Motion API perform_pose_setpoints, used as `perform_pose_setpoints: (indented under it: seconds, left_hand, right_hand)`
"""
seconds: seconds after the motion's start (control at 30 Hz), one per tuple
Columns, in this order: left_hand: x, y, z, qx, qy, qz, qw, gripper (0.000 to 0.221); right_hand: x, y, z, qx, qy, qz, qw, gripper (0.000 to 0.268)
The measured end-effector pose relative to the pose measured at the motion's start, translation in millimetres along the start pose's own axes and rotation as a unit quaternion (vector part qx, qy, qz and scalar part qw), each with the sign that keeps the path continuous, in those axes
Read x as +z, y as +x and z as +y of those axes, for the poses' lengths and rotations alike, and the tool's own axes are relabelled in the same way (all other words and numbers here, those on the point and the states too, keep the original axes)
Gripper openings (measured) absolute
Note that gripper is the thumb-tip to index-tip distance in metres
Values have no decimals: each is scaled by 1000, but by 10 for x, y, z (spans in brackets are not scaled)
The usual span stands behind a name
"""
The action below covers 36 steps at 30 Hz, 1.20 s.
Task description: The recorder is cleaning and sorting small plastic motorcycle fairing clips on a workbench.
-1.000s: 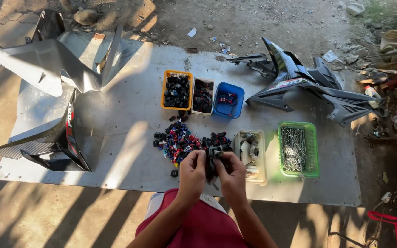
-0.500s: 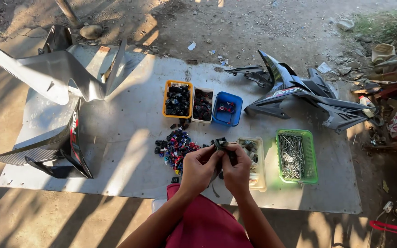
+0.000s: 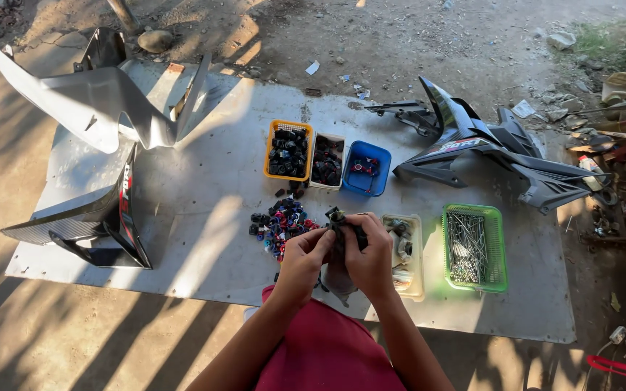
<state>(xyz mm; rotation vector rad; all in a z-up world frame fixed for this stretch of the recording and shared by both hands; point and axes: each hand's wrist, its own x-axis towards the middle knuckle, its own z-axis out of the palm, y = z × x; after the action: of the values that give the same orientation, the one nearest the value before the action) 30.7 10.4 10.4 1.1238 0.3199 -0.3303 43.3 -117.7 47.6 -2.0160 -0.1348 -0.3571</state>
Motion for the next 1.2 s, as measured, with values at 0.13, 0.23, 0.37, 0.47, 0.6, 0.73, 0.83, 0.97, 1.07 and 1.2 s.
perform_pose_setpoints:
  seconds: [0.13,0.23,0.37,0.47,0.6,0.73,0.83,0.97,1.07,1.2]
  left_hand:
    - [-118,8,-23,33,35,-7,999,29]
    - [-76,-70,159,75,134,-45,987,25]
    - [-114,-133,169,135,230,-65,962,25]
    - [-160,-174,129,156,280,-76,944,22]
    - [-219,-211,70,163,315,-84,931,18]
    - [-148,-261,136,177,335,-63,923,15]
    - [-183,-253,131,189,349,-40,917,17]
    - [-280,-160,-33,176,392,-68,900,4]
    - [-311,48,-256,181,387,-71,901,11]
    - [-371,603,-586,157,374,40,913,16]
  right_hand:
    - [-50,-32,208,39,-7,5,999,10]
    - [-114,-58,313,107,55,15,993,12]
    - [-141,-98,235,93,105,-143,980,17]
    - [-143,-150,334,91,81,-178,977,10]
    - [-176,-224,414,106,52,-206,971,8]
    - [-66,-306,340,116,13,-150,982,19]
    - [0,-403,285,108,-43,-59,991,20]
    - [119,-619,337,39,-40,-103,993,7]
    - [175,-719,647,63,-61,-106,991,13]
    - [120,-851,1293,217,-122,-201,947,12]
